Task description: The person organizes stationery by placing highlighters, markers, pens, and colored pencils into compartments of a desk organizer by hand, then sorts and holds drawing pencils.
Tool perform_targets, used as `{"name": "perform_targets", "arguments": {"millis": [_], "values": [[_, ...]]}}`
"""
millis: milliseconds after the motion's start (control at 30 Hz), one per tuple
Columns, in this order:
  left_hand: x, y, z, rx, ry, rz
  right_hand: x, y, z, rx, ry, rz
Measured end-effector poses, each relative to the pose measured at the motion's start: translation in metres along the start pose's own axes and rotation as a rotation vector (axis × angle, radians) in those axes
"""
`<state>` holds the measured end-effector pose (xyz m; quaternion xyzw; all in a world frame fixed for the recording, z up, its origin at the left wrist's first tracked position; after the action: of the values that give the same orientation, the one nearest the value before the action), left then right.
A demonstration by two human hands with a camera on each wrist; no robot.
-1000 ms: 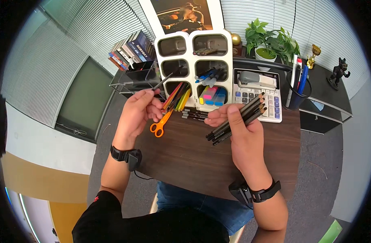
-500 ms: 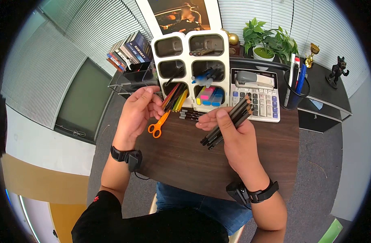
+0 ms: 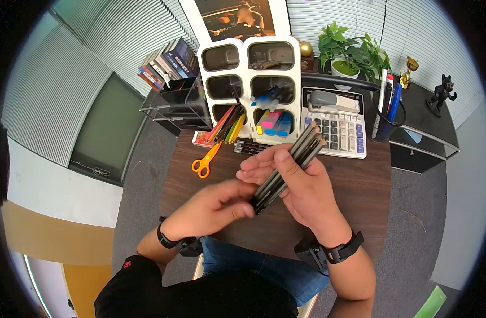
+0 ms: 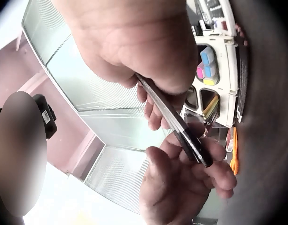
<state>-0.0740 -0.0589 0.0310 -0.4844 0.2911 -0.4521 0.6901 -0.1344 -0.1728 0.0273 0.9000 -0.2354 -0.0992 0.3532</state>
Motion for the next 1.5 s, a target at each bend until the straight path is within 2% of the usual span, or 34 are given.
{"name": "perform_targets", "arguments": {"millis": [33,100,167,200,233,333,367,433,500,567,767,900,967,1000,1067,1167,1200,1233,1300,1367,1400,1433,1500], "values": [[0.005,-0.001,0.003,0.002,0.003,-0.003,0.001,0.002,0.002,0.001,0.0,0.004],[0.023,-0.011,0.041,0.155,-0.3,-0.099,0.004,0.014,0.014,0.002,-0.068,0.087],[0.046,-0.026,0.066,0.218,-0.454,-0.116,0.005,0.022,0.015,0.005,-0.097,0.132],[0.059,-0.024,0.078,0.284,-0.54,-0.203,0.005,0.025,0.017,0.009,-0.111,0.148],[0.073,-0.023,0.082,0.284,-0.54,-0.205,0.005,0.028,0.019,0.011,-0.125,0.165],[0.097,-0.043,0.083,0.599,-0.597,-0.384,0.005,0.025,0.017,-0.008,-0.1,0.14],[0.101,-0.043,0.083,0.597,-0.594,-0.389,0.005,0.026,0.017,-0.009,-0.101,0.145],[0.111,-0.032,0.077,0.77,-0.509,-0.311,0.006,0.024,0.017,-0.001,-0.09,0.135],[0.112,-0.027,0.077,0.774,-0.5,-0.279,0.008,0.025,0.02,0.0,-0.094,0.144],[0.106,-0.03,0.08,0.748,-0.56,-0.362,0.008,0.026,0.021,0.002,-0.098,0.147],[0.097,-0.019,0.086,0.54,-0.552,-0.31,0.007,0.024,0.017,-0.019,-0.078,0.147],[0.093,-0.019,0.086,0.534,-0.543,-0.312,0.009,0.021,0.022,-0.025,-0.107,0.137],[0.092,-0.017,0.087,0.519,-0.542,-0.131,0.01,0.02,0.023,-0.022,-0.118,0.133],[0.09,-0.017,0.088,0.519,-0.544,-0.13,0.01,0.02,0.023,-0.029,-0.116,0.133],[0.086,-0.022,0.092,0.541,-0.604,-0.198,0.01,0.02,0.023,-0.036,-0.114,0.135],[0.064,-0.04,0.103,0.614,-0.695,-0.205,0.01,0.02,0.025,-0.039,-0.12,0.132],[0.054,-0.049,0.104,0.496,-0.706,-0.195,0.01,0.02,0.025,-0.036,-0.111,0.127],[0.045,-0.049,0.105,0.498,-0.702,-0.191,0.009,0.02,0.024,-0.033,-0.101,0.119],[0.033,-0.043,0.095,0.323,-0.522,-0.167,0.007,0.018,0.018,0.009,-0.068,0.098],[0.022,-0.052,0.051,0.437,-0.259,-0.251,0.005,0.017,0.012,0.047,-0.028,0.079],[0.018,-0.044,0.028,0.375,-0.073,-0.089,0.003,0.015,0.006,0.073,0.019,0.054],[0.011,-0.029,0.013,0.321,0.008,-0.084,0.001,0.014,0.002,0.098,0.065,0.03],[0.004,-0.006,-0.011,0.175,0.228,0.208,0.001,0.012,0.001,0.077,0.076,0.012]]}}
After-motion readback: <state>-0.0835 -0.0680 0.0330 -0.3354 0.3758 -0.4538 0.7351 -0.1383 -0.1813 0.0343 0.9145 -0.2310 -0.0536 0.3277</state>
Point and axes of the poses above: each hand's wrist, its own x-axis towards the middle knuckle, its own z-axis out of the back of the hand, y = z × x, the point moved 9 cm from there along x, towards the middle knuckle, and after that the axes turned 12 degrees about -y, right-handed, at the moved point
